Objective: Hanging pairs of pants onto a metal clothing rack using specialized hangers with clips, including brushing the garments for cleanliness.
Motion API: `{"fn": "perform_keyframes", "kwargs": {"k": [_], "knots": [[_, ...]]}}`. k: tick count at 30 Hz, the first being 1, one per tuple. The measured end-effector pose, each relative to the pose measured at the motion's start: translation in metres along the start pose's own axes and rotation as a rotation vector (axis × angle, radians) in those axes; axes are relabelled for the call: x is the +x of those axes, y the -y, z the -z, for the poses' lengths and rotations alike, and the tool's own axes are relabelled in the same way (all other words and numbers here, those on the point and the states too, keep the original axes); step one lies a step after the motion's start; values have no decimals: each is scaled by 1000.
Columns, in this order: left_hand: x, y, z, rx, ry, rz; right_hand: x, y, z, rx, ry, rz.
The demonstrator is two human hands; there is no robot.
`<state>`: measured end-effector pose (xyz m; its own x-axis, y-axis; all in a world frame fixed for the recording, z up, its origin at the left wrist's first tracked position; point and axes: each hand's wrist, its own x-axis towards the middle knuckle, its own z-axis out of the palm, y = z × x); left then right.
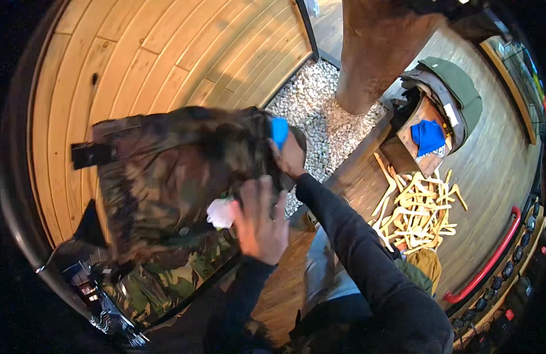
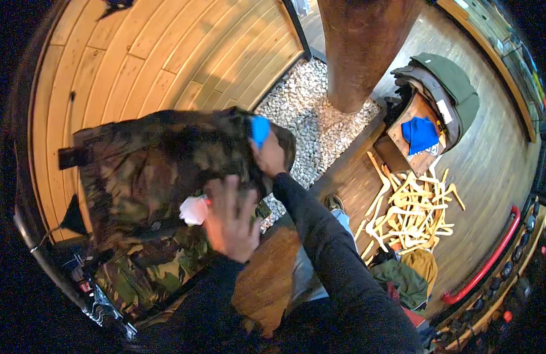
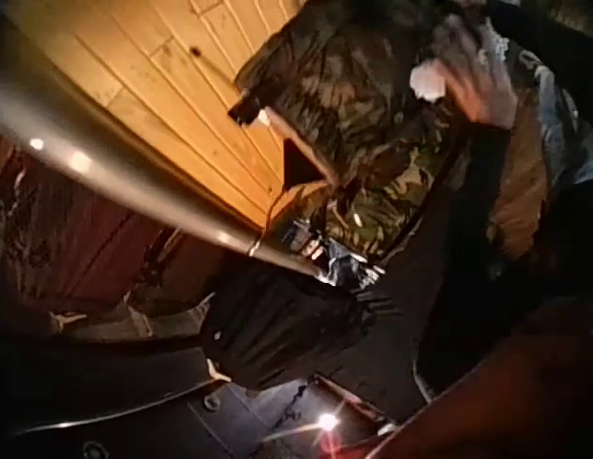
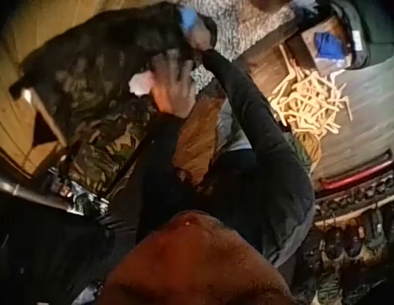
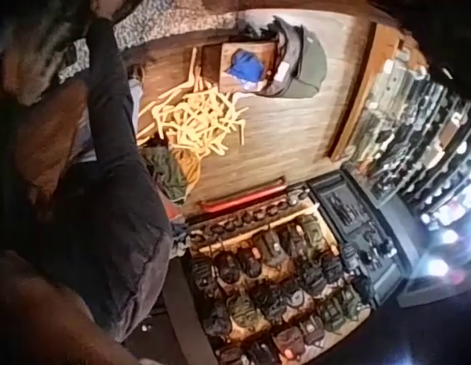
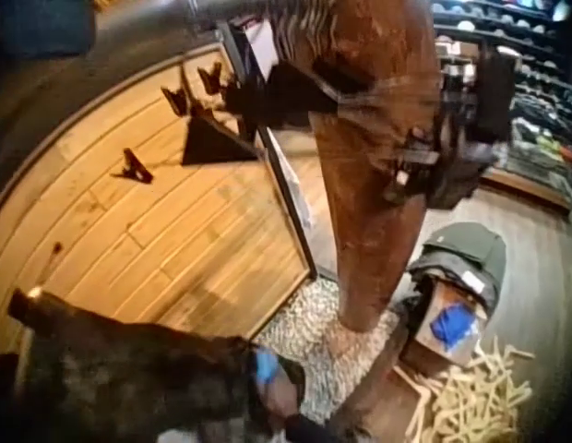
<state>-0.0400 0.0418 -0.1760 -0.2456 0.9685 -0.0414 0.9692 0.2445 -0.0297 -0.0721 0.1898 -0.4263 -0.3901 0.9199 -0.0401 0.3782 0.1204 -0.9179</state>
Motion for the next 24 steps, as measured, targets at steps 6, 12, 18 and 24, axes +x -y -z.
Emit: {"fn": "perform_keyframes", "kwargs": {"k": [6, 12, 18, 24], "knots": [[-39, 54, -156, 516, 508, -276, -48, -90, 8, -172, 236, -201], [-58, 79, -194, 601, 570, -77, -51, -1, 2, 183, 170, -16], [-58, 64, -181, 237, 687, 29, -113, -30, -81, 258, 255, 2], [-53, 58, -200, 237, 474, -148, -158, -259, -81, -386, 274, -662]]}}
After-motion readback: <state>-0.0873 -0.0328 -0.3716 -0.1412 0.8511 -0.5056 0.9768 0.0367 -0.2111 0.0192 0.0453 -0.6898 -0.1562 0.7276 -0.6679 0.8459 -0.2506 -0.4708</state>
